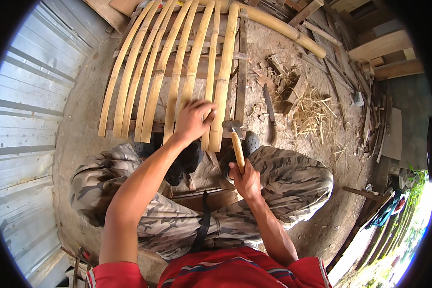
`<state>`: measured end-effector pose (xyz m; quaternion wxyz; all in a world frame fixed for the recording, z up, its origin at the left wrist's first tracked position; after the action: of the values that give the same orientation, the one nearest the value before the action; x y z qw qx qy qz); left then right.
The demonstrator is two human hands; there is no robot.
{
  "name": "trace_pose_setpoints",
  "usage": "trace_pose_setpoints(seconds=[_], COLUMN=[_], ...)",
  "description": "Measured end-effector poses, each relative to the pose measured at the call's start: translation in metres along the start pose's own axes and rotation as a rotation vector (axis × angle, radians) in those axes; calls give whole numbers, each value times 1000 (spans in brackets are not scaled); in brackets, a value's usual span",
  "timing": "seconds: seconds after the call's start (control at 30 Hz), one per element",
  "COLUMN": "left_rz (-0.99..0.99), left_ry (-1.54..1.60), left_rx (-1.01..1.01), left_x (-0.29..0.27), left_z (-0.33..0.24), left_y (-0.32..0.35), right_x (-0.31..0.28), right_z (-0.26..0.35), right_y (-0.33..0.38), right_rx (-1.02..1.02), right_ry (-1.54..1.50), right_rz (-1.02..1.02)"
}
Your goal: The person hammers nails into a bamboo slat frame using a hammer, securing the slats to the frame. They periodically flip the frame to work on the opposite side and continue nailing.
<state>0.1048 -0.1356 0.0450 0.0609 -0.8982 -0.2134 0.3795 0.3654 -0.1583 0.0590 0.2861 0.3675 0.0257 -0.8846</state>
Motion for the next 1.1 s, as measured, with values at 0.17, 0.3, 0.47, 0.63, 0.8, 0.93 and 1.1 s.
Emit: trace_pose_setpoints(seconds=[0.17,0.3,0.47,0.63,0.8,0.93,1.1], left_rz=[109,127,190,312,210,288,237], left_ry=[-327,-492,-472,-253,-233,-254,-245], left_rx=[-210,-216,-240,-405,-303,-380,-332], left_x=[23,48,54,44,42,44,42], left_z=[-2,13,14,6,8,6,8], left_y=[-50,-57,-55,-61,-53,-61,-57], right_x=[0,1,0,-9,1,-18,-4], right_z=[2,3,-1,16,4,31,6], right_y=[0,4,4,7,5,-2,-4], right_rx=[11,-5,36,8,28,-95,72], right_ry=[-2,-2,-14,0,-10,-39,-48], right_rz=[31,47,91,47,75,-111,124])
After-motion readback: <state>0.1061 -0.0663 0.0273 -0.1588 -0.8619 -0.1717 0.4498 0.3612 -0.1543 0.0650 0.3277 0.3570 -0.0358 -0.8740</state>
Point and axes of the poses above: each hand's wrist, its own y-axis away from the middle knuckle, its own x-axis out of the palm, z = x × y, the point moved 4 cm from there along -y, towards the middle knuckle, and after that the axes turned 5 degrees about -x, right-handed, at the moved point
